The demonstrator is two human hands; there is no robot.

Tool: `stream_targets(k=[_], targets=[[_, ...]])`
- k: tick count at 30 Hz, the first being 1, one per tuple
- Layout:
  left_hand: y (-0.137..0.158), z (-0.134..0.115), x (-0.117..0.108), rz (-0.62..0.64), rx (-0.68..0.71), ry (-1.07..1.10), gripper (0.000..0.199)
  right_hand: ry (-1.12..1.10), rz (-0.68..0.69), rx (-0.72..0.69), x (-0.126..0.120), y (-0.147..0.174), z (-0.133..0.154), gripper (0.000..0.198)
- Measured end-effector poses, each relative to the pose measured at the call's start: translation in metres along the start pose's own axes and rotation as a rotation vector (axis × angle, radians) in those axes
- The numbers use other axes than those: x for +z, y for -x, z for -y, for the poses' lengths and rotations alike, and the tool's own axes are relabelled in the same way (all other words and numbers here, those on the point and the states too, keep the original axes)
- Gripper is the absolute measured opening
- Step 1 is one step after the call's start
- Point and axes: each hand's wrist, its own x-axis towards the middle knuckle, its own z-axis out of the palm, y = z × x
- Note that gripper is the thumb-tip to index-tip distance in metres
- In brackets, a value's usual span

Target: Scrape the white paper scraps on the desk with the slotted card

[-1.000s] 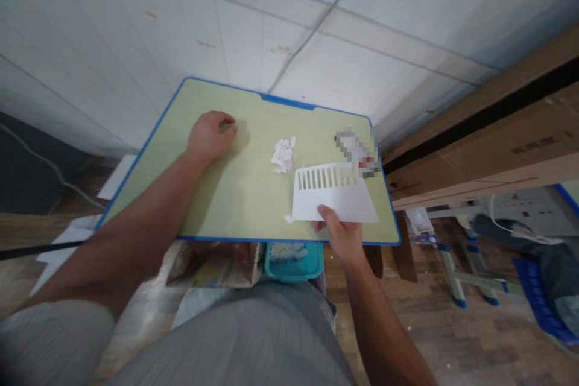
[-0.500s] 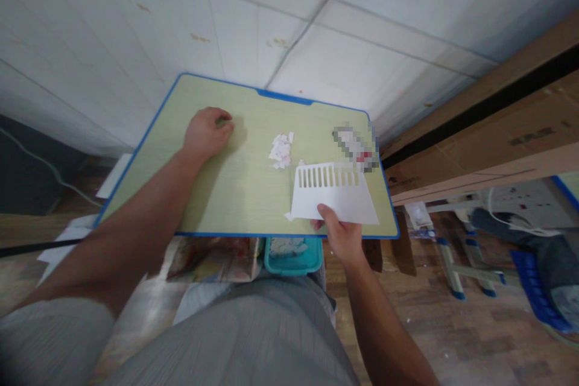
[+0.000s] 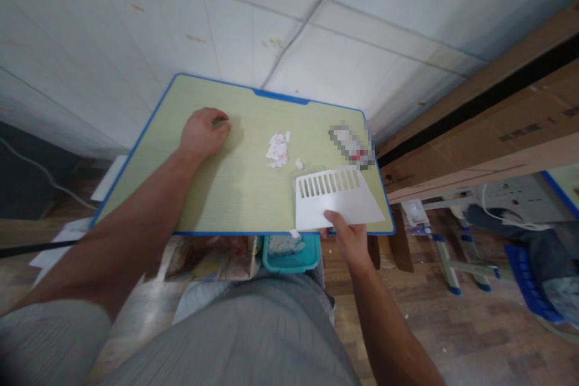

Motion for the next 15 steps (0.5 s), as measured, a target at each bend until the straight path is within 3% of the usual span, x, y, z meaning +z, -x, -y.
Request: stream_targets(k=[5,15], targets=[[0.0002,-0.0004,0.0003,-0.004,0.002,-0.001,0.023,0.029,0.05,0.01,0.0013,0.0006,0.0009,0.038],[0.0021,-0.003,-0.0033,0.015,0.004,-0.008,0.024,0.049,0.057,0.08,-0.0032,-0.0001,0.008,0.028]])
